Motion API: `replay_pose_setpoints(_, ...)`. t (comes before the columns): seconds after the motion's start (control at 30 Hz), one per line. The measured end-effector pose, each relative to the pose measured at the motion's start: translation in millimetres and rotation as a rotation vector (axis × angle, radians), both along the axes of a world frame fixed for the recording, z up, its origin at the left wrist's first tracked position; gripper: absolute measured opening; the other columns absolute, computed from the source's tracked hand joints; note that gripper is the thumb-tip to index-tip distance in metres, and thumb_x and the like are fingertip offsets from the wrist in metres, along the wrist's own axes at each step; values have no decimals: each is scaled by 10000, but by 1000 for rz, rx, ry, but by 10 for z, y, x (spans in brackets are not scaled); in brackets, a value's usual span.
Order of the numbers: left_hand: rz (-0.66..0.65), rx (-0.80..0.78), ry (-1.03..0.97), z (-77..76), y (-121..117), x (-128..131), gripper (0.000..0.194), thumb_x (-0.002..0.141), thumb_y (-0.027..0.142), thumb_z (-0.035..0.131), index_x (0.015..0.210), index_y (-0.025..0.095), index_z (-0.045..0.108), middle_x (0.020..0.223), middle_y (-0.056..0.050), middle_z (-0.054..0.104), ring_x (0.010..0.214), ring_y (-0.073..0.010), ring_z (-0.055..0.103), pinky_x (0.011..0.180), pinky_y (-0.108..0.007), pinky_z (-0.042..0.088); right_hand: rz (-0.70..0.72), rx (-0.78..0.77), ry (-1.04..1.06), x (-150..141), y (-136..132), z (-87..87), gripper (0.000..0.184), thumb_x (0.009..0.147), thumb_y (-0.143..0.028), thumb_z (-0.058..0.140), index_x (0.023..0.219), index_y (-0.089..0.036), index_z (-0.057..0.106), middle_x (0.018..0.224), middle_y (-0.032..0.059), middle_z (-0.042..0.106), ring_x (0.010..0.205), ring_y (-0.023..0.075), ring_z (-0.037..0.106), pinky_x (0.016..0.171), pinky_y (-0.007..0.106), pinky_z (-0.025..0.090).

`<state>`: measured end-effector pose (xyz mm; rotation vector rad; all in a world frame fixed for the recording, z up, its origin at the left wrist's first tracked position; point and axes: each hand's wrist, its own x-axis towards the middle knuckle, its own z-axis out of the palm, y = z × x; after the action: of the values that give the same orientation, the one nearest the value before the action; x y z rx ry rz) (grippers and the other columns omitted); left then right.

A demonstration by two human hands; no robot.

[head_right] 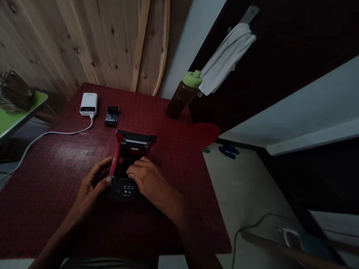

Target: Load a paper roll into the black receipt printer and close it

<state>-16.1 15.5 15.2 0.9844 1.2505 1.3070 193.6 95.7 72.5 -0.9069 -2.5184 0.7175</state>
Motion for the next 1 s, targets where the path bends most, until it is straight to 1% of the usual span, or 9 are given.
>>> replay_pose_setpoints(0.17,63,6,64,116,102,-21,559,985,535,758,1464,254,693,1528,-137,702,1390,-363,697,1146,-524,573,-89,265,108,-33,-43,-106,218,1111,-97,604,994,-173,771,963,65,774,911,212,694,842,346,615)
replay_pose_setpoints(0.37,87,247,229,399,672,-1,544,988,488,743,1484,274,676,1534,-105,685,1434,-309,647,1187,-482,539,-213,440,174,-42,-267,-166,227,1105,-34,565,1078,-127,771,937,76,737,850,191,685,795,310,606)
replay_pose_setpoints(0.5,121,275,262,485,884,21,323,1050,510,658,1209,251,768,1284,-87,775,1269,-281,709,1135,-473,546,-239,594,128,-63,-416,-175,314,1137,-40,480,1067,-110,778,925,95,773,804,189,678,742,322,580)
replay_pose_setpoints(0.6,128,256,237,455,808,22,259,993,486,751,936,233,738,1341,-99,762,1377,-312,668,1150,-469,533,-242,717,81,-69,-497,-153,303,1131,-45,508,1042,-111,789,913,94,806,746,187,664,650,344,526)
replay_pose_setpoints(0.67,105,215,219,398,677,26,234,941,450,809,920,228,737,1440,-106,728,1462,-336,623,1187,-483,516,-230,748,46,-62,-538,-142,276,1114,-38,544,1037,-111,799,923,97,823,739,186,673,623,351,507)
replay_pose_setpoints(0.73,85,140,174,324,522,43,279,922,435,819,1122,247,768,1537,-106,684,1498,-341,604,1212,-496,511,-227,750,13,-46,-572,-144,262,1101,-39,575,1044,-132,813,941,96,836,768,189,705,638,347,521)
replay_pose_setpoints(0.83,61,12,49,211,328,78,635,915,436,816,1503,282,630,1626,-116,640,1534,-341,591,1206,-488,539,-229,740,-6,-19,-620,-161,298,1097,-43,570,1070,-188,830,969,84,856,834,199,754,700,344,573)
replay_pose_setpoints(0.9,47,-29,6,159,254,95,710,913,444,818,1564,281,586,1689,-122,591,1585,-353,546,1225,-478,536,-250,710,-9,-7,-646,-169,306,1094,-47,569,1100,-202,832,1046,94,875,944,222,790,786,367,620)
replay_pose_setpoints(1.0,11,-57,-51,135,222,103,699,909,456,822,1553,284,610,1717,-112,569,1616,-361,512,1245,-472,528,-310,627,9,4,-668,-170,231,1078,-71,629,1120,-194,820,1273,132,861,1178,279,804,949,443,650)
